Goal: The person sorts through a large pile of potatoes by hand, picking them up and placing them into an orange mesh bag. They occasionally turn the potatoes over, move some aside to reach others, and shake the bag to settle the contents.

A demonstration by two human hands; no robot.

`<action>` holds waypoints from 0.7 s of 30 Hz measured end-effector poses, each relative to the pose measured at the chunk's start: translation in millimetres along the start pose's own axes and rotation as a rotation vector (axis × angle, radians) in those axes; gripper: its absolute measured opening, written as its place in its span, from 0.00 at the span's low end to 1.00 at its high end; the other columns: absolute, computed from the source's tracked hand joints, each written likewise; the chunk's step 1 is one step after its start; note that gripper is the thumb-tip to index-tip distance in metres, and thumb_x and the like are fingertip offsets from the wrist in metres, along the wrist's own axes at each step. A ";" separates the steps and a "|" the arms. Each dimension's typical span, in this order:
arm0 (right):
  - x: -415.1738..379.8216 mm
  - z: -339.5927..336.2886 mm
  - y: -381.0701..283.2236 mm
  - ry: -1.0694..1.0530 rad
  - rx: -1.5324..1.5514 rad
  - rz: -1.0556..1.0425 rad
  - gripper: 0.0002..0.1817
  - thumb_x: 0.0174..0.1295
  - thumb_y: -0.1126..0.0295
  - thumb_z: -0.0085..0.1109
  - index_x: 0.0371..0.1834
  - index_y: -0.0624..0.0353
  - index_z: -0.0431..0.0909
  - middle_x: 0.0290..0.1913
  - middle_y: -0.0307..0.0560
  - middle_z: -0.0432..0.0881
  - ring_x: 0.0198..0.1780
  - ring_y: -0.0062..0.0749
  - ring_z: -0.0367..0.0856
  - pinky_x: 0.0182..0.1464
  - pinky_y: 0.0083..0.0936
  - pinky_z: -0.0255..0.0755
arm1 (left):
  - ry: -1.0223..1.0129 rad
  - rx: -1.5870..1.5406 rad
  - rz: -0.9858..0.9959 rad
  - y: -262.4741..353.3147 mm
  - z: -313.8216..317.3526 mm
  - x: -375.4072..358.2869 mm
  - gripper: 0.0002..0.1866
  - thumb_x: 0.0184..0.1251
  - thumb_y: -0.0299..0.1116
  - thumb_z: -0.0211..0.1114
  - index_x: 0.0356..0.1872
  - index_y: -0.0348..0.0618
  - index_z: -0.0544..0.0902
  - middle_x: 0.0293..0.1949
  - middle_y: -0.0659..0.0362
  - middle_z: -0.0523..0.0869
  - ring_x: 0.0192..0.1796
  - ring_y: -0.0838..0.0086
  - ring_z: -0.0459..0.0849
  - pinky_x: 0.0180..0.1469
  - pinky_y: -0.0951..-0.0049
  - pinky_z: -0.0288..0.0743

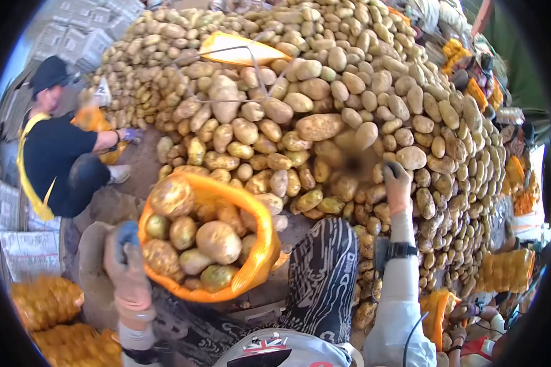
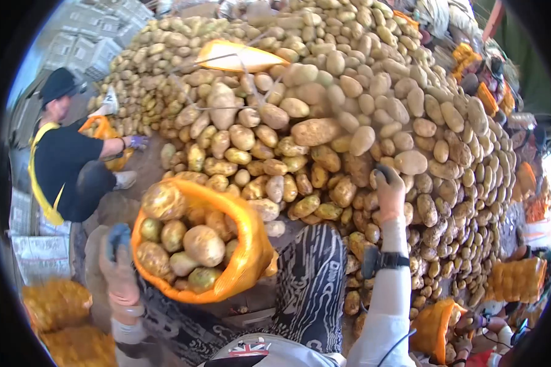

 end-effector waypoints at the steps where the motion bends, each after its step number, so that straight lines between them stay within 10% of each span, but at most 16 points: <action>1: 20.5 11.0 4.7 0.017 0.003 0.016 0.13 0.65 0.70 0.59 0.49 0.63 0.85 0.44 0.56 0.87 0.46 0.36 0.86 0.52 0.29 0.76 | -0.022 0.124 0.131 11.5 17.0 12.9 0.12 0.73 0.24 0.55 0.53 0.31 0.79 0.46 0.55 0.83 0.50 0.69 0.82 0.57 0.70 0.75; 7: 146.7 63.4 17.8 -0.019 -0.512 0.253 0.30 0.63 0.49 0.62 0.60 0.61 0.78 0.56 0.61 0.83 0.58 0.52 0.82 0.59 0.41 0.75 | -0.585 0.191 0.103 60.9 99.3 143.3 0.21 0.66 0.30 0.65 0.59 0.32 0.76 0.47 0.52 0.84 0.49 0.65 0.83 0.57 0.68 0.76; 10: 175.3 109.8 62.1 -0.171 -0.790 0.396 0.38 0.59 0.42 0.62 0.65 0.58 0.73 0.64 0.69 0.76 0.64 0.57 0.77 0.64 0.44 0.74 | -0.928 0.813 0.807 56.1 140.6 148.9 0.33 0.58 0.34 0.70 0.65 0.35 0.72 0.53 0.47 0.83 0.54 0.53 0.82 0.61 0.59 0.75; 14: 169.1 135.2 98.1 -0.352 -1.072 0.132 0.26 0.60 0.51 0.64 0.53 0.60 0.79 0.50 0.61 0.85 0.56 0.51 0.82 0.58 0.40 0.77 | -1.282 0.705 0.366 3.5 139.7 154.4 0.38 0.52 0.35 0.73 0.67 0.42 0.71 0.54 0.44 0.81 0.58 0.49 0.80 0.64 0.57 0.74; 17: 134.2 120.6 82.6 -0.080 -0.532 0.149 0.26 0.55 0.59 0.71 0.50 0.66 0.77 0.42 0.60 0.86 0.42 0.44 0.87 0.48 0.36 0.80 | -1.098 0.616 0.496 -14.8 131.5 147.5 0.29 0.54 0.34 0.71 0.59 0.42 0.76 0.50 0.45 0.81 0.54 0.51 0.82 0.59 0.59 0.77; 21: 72.1 115.8 -53.3 -0.358 0.286 0.132 0.31 0.58 0.63 0.72 0.62 0.64 0.72 0.49 0.45 0.82 0.50 0.29 0.81 0.49 0.27 0.79 | -1.173 0.657 0.375 -14.5 134.6 152.6 0.25 0.55 0.34 0.69 0.56 0.41 0.78 0.50 0.47 0.82 0.53 0.51 0.82 0.57 0.58 0.77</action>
Point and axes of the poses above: each hand's wrist, its own x-axis towards the middle knuckle, its own z-axis out of the palm, y = z × x, the point moved 3 cm from there along x, towards the middle knuckle
